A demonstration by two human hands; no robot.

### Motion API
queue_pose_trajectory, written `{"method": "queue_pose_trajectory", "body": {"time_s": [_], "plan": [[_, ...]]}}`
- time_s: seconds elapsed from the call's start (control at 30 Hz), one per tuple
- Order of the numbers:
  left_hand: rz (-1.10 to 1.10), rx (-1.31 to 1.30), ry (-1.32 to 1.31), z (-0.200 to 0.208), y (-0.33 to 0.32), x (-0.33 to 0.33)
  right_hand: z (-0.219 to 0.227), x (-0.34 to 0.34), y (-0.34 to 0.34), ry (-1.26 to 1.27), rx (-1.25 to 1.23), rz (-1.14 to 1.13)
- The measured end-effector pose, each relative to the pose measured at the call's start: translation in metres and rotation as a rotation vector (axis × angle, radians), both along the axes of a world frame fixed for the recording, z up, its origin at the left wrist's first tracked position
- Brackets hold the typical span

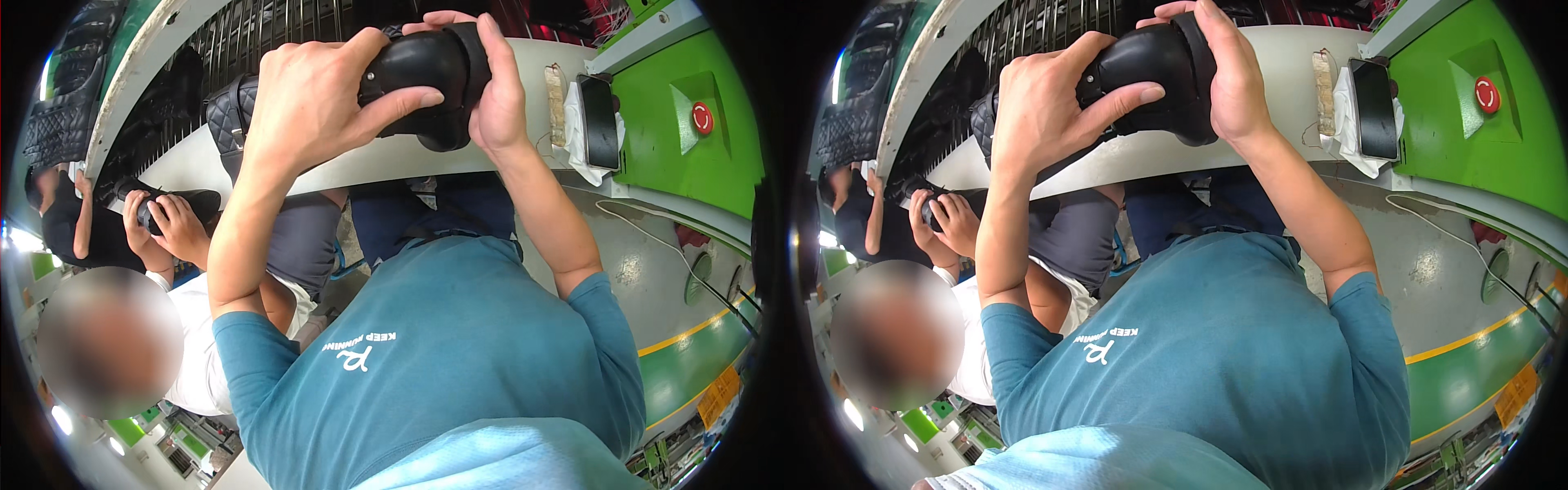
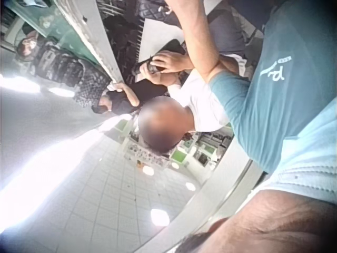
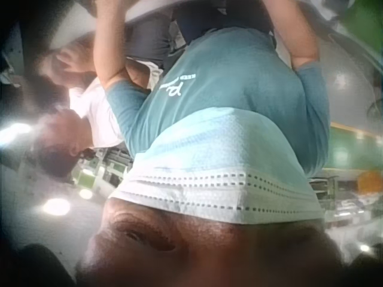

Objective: The person is inspecting black leather boots on an assembly line.

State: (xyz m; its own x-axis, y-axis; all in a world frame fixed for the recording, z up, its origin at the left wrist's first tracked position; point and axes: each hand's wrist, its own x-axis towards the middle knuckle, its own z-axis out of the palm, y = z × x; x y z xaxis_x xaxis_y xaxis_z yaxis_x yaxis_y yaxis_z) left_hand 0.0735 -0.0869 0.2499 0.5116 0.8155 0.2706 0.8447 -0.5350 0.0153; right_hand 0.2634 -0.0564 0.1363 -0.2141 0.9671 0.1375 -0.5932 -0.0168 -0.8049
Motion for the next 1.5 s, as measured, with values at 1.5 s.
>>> {"method": "queue_pose_trajectory", "body": {"time_s": [1.5], "plan": [[-0.088, 0.094, -0.116, -0.015, -0.056, 0.004, -0.003, 0.006, -0.052, -0.084, 0.192, -0.080]]}}
